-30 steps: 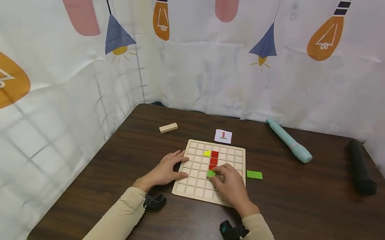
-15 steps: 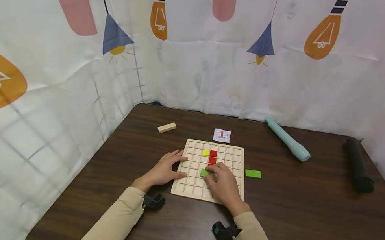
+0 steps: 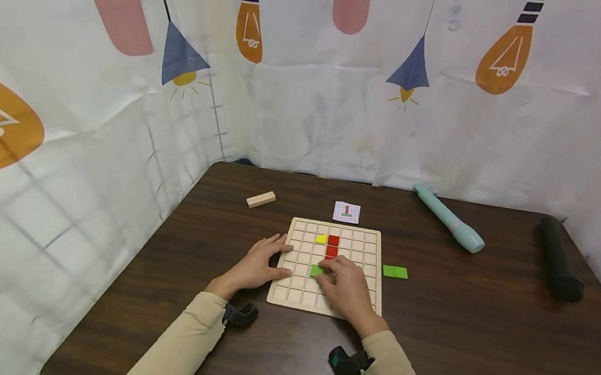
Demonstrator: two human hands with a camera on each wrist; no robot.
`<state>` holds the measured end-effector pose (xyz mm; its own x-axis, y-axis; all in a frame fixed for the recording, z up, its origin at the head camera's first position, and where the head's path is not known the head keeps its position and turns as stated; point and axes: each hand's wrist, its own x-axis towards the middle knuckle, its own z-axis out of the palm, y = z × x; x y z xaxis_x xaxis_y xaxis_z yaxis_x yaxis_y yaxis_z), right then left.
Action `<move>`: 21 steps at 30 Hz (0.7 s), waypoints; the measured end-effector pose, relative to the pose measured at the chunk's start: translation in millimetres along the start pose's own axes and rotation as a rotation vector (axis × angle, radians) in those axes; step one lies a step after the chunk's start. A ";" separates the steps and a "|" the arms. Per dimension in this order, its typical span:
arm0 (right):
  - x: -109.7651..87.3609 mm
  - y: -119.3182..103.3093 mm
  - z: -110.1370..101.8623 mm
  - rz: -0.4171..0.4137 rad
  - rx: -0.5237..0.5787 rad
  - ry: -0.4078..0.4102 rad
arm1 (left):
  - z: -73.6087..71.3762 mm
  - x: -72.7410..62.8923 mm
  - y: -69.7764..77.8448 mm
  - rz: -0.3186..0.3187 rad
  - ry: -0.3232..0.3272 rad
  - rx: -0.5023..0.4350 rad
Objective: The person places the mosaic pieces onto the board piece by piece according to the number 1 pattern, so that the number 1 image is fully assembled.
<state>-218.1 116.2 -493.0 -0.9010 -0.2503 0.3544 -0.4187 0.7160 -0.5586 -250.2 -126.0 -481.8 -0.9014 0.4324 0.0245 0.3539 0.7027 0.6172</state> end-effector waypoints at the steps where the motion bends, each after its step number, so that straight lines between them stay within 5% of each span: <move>1: 0.0 -0.2 0.0 -0.006 -0.005 0.005 | 0.1 0.1 0.0 -0.001 0.001 0.001; 21: 1.0 -4.1 0.4 -0.058 -0.047 0.027 | -0.3 -0.8 2.8 0.003 0.005 0.001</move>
<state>-217.3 112.8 -490.6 -0.8719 -0.2750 0.4053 -0.4635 0.7306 -0.5015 -248.6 -124.6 -479.8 -0.9016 0.4315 0.0301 0.3566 0.7021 0.6163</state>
